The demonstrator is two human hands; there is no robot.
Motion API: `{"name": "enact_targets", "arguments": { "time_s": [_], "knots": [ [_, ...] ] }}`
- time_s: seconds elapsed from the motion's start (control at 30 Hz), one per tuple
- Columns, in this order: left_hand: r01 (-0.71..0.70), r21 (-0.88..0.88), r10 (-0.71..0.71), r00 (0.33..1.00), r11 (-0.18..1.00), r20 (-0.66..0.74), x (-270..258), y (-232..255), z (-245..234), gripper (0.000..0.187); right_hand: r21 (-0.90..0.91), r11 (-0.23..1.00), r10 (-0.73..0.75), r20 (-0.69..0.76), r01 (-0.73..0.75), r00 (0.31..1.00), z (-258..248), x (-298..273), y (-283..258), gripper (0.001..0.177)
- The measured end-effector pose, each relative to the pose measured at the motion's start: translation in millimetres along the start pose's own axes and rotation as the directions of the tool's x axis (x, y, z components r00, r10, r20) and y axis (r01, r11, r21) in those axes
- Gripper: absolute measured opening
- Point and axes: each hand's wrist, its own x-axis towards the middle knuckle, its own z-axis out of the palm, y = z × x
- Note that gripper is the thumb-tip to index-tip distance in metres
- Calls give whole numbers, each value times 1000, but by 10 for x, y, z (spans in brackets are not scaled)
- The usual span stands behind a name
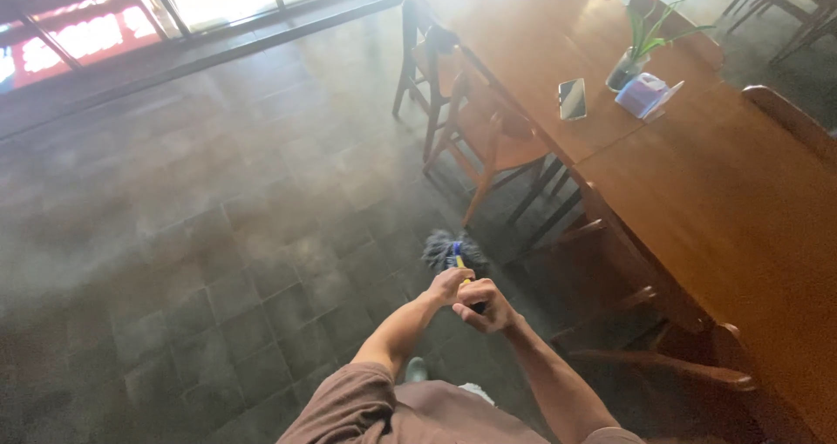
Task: Mopping a tiled floor in a dining area.
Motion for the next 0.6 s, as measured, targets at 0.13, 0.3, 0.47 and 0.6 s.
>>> {"name": "enact_targets", "arguments": {
  "time_s": [0.13,0.3,0.47,0.6],
  "knots": [
    [-43,37,45,998,998,-43,-4,-182,-93,33,100,994,-48,-11,49,999,-74,247,18,31],
    [53,27,-48,988,998,-147,-315,42,-521,26,198,970,-148,23,141,989,11,576,120,26],
    [191,38,-177,954,981,-243,-909,51,-663,14,444,891,-134,55,95,989,137,798,138,30],
    [372,169,-281,872,913,-401,-1284,-228,-387,11,665,745,-120,54,54,991,137,816,73,41]
  ]
}}
